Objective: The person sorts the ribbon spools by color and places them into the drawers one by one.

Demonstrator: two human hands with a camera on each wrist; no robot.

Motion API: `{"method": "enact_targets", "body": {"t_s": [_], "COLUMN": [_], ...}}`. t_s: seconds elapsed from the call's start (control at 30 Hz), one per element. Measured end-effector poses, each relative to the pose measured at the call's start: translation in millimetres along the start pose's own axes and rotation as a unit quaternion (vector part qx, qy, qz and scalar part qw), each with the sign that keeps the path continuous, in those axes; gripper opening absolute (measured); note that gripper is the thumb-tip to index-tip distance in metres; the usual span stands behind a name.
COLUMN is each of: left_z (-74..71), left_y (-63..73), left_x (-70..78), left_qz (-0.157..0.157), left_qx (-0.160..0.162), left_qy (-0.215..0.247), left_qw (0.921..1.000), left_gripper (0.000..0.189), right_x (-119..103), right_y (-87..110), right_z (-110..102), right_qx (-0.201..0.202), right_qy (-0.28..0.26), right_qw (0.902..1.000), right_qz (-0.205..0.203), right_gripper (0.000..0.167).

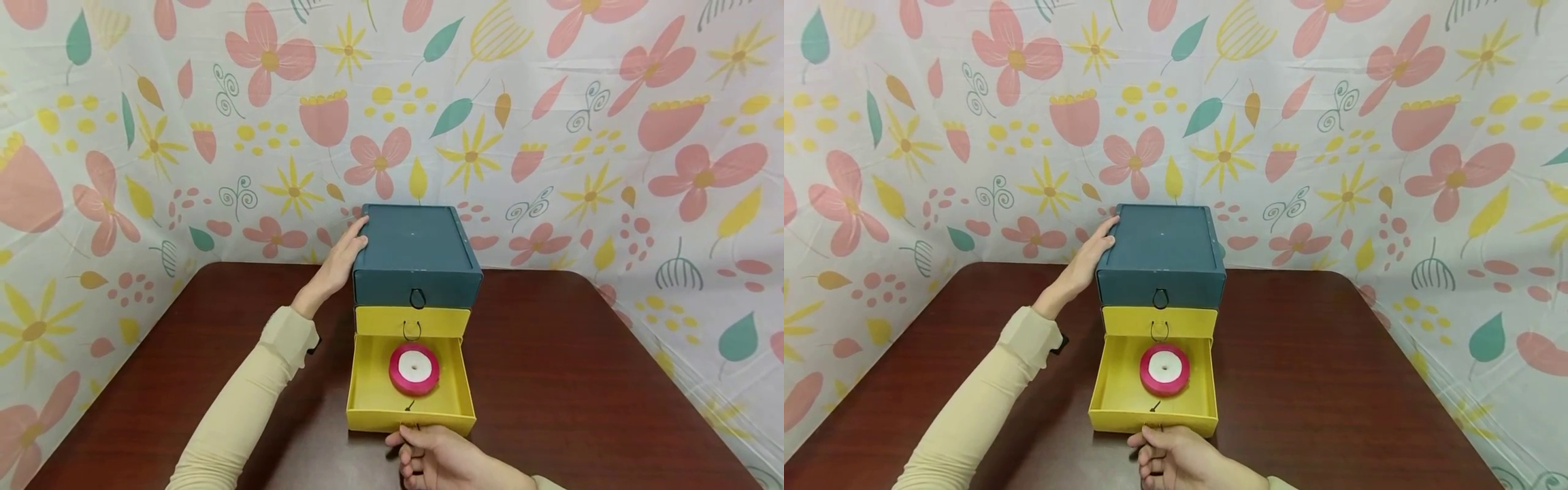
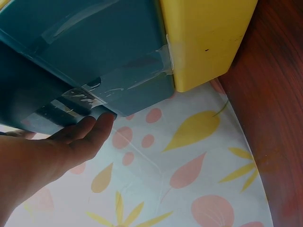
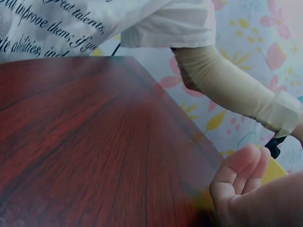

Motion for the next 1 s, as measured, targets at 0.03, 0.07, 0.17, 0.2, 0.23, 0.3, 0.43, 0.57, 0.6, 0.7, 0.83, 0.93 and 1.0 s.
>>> {"method": "enact_targets", "body": {"t_s": [0.03, 0.07, 0.17, 0.2, 0.23, 0.3, 0.43, 0.57, 0.6, 0.7, 0.83, 0.93, 1.0], "left_z": [0.2, 0.4, 1.0, 1.1, 1.2, 1.3, 3.1, 5.9, 6.4, 6.0, 3.1, 1.3, 1.1], "left_y": [0.2, 0.3, 1.0, 1.0, 1.1, 1.6, 6.0, 13.2, 14.6, 13.9, 6.2, 1.2, 0.1], "left_x": [-0.2, -0.5, -1.3, -1.8, -1.9, -1.3, 9.6, 26.7, 29.9, 28.6, 12.3, 1.9, 0.1], "left_qz": [0.000, 0.000, -0.001, -0.002, -0.002, -0.005, -0.011, -0.017, -0.018, -0.020, -0.016, -0.009, -0.005], "left_qx": [0.000, 0.000, -0.002, -0.002, -0.003, -0.004, -0.011, -0.018, -0.018, -0.017, -0.012, -0.007, -0.005], "left_qy": [0.001, 0.002, 0.006, 0.007, 0.008, 0.009, 0.011, 0.004, 0.001, -0.001, 0.006, 0.002, 0.000], "left_qw": [1.0000, 1.0000, 1.0000, 1.0000, 1.0000, 0.9999, 0.9998, 0.9997, 0.9997, 0.9997, 0.9998, 0.9999, 1.0000], "left_gripper": [0.057, 0.057, 0.057, 0.057, 0.056, 0.056, 0.055, 0.056, 0.056, 0.055, 0.055, 0.055, 0.055], "right_x": [0, 0, 0, 0, 0, -1, -4, -7, -8, -10, -13, -17, -20], "right_y": [-0.1, 0.0, 0.2, 0.4, 0.6, 1.0, 1.1, -0.4, -0.9, -2.2, -4.1, -6.2, -7.9], "right_z": [-1, -1, -2, -2, -2, -3, -5, -9, -10, -15, -22, -27, -29], "right_qx": [0.003, 0.006, 0.010, 0.010, 0.010, 0.011, 0.017, 0.024, 0.026, 0.038, 0.058, 0.066, 0.067], "right_qy": [0.007, 0.013, 0.024, 0.026, 0.026, 0.026, 0.030, 0.037, 0.039, 0.044, 0.048, 0.050, 0.051], "right_qw": [1.0000, 0.9999, 0.9996, 0.9995, 0.9995, 0.9995, 0.9991, 0.9985, 0.9983, 0.9978, 0.9968, 0.9962, 0.9960], "right_qz": [-0.004, -0.008, -0.014, -0.015, -0.016, -0.017, -0.024, -0.033, -0.033, -0.030, -0.024, -0.027, -0.030], "right_gripper": [0.025, 0.024, 0.024, 0.025, 0.025, 0.026, 0.024, 0.022, 0.021, 0.021, 0.022, 0.023, 0.023]}}
Point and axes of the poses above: each hand's wrist, its own y-axis away from the middle knuckle, its own z-axis out of the palm, x = y × z, the point moved 9 cm from there along -y, towards the middle knuckle, and after that the axes turned 11 degrees about y, right-handed, at the moved point
